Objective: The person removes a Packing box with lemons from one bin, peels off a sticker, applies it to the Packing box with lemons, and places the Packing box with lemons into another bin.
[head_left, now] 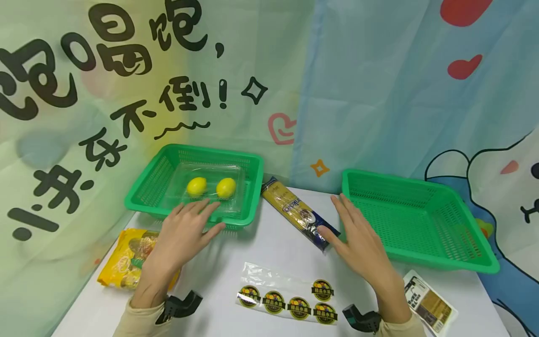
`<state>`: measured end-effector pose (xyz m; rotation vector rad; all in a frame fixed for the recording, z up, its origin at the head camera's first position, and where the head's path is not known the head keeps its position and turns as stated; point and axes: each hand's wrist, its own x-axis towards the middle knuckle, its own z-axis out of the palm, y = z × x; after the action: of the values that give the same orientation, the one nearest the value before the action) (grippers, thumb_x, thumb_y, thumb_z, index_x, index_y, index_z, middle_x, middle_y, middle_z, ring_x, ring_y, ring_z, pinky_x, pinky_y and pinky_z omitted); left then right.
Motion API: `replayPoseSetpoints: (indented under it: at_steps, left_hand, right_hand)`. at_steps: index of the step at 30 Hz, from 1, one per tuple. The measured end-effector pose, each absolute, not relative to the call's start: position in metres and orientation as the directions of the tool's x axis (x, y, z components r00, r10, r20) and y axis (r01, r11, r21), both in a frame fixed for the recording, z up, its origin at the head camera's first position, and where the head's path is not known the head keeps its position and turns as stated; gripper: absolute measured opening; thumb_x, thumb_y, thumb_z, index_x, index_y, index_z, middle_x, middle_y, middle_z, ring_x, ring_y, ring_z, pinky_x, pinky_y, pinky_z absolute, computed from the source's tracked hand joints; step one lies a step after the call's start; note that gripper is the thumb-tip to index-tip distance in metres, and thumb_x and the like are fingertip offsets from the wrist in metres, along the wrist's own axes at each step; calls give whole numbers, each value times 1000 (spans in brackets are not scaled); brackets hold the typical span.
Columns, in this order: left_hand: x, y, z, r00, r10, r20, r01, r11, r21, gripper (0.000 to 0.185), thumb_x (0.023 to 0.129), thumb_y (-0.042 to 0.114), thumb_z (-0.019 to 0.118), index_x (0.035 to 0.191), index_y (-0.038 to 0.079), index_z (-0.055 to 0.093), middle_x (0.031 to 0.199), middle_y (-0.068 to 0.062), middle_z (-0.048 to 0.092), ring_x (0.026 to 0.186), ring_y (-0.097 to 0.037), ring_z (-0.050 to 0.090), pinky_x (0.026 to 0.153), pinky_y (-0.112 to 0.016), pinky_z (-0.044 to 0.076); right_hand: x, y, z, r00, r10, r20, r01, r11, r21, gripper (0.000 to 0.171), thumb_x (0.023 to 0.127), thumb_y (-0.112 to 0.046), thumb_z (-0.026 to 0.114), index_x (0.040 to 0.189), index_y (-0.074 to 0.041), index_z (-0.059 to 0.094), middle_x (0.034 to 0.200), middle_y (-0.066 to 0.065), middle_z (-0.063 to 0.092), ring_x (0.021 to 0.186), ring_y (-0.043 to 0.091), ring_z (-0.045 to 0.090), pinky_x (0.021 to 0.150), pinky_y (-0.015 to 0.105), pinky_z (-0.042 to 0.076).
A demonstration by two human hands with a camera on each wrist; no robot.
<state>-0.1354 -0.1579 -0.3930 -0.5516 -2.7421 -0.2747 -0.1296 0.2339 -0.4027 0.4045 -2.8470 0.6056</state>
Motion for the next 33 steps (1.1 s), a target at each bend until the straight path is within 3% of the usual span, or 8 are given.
replayPoseSetpoints:
  at_steps: [4,7,10,17,24,28,33]
  left_hand:
    - [-133,-162,-400,-863,311,399,388,913,129,49,94,40,79,135,15,70,136,-19,69,117,-42,69,85,-59,61]
    - [-133,-163,-406,-841,297,453,390,912,125,42,90,33,84,127,15,74,124,-16,74,106,-39,72,66,-53,63]
    - [-132,-163,-411,-822,287,491,400,906,140,36,88,25,86,119,11,76,114,-14,76,97,-35,73,60,-48,61]
    - [-136,-168,-415,-855,154,494,359,864,352,24,92,6,79,114,-2,72,106,-23,73,75,-35,73,62,-46,61]
    - [-143,-185,-416,-873,5,489,266,843,467,24,92,2,78,114,-6,70,106,-27,69,80,-37,71,65,-47,61]
    - [-150,-196,-417,-880,-28,474,229,850,475,27,93,4,78,117,-6,69,110,-29,67,85,-44,70,71,-54,60]
    - [-164,-211,-418,-906,-53,420,165,870,464,42,94,13,79,129,-7,65,126,-32,63,102,-52,68,82,-62,59]
  right_hand:
    - [-141,208,-398,-944,-231,234,-317,825,-468,76,103,-56,59,165,-26,31,170,11,34,149,41,43,105,69,46]
    - [-148,187,-395,-937,-254,239,-344,783,-518,71,103,-54,60,162,-21,38,161,11,47,137,34,55,100,57,52]
    - [-157,167,-392,-930,-279,238,-366,740,-564,68,103,-54,60,159,-19,43,148,9,56,119,26,61,89,45,54]
    - [-173,122,-389,-921,-348,173,-376,681,-628,67,102,-56,60,155,-17,47,147,11,58,125,30,63,99,51,55]
    - [-189,85,-394,-902,-401,158,-409,680,-608,69,102,-51,64,156,-11,47,134,15,63,114,29,64,95,47,56]
    - [-197,67,-398,-897,-421,133,-407,671,-620,71,101,-50,66,157,-12,45,140,16,61,117,31,65,95,47,56]
    - [-206,51,-405,-898,-431,92,-393,689,-609,73,102,-51,64,158,-11,42,148,17,56,120,31,64,95,48,57]
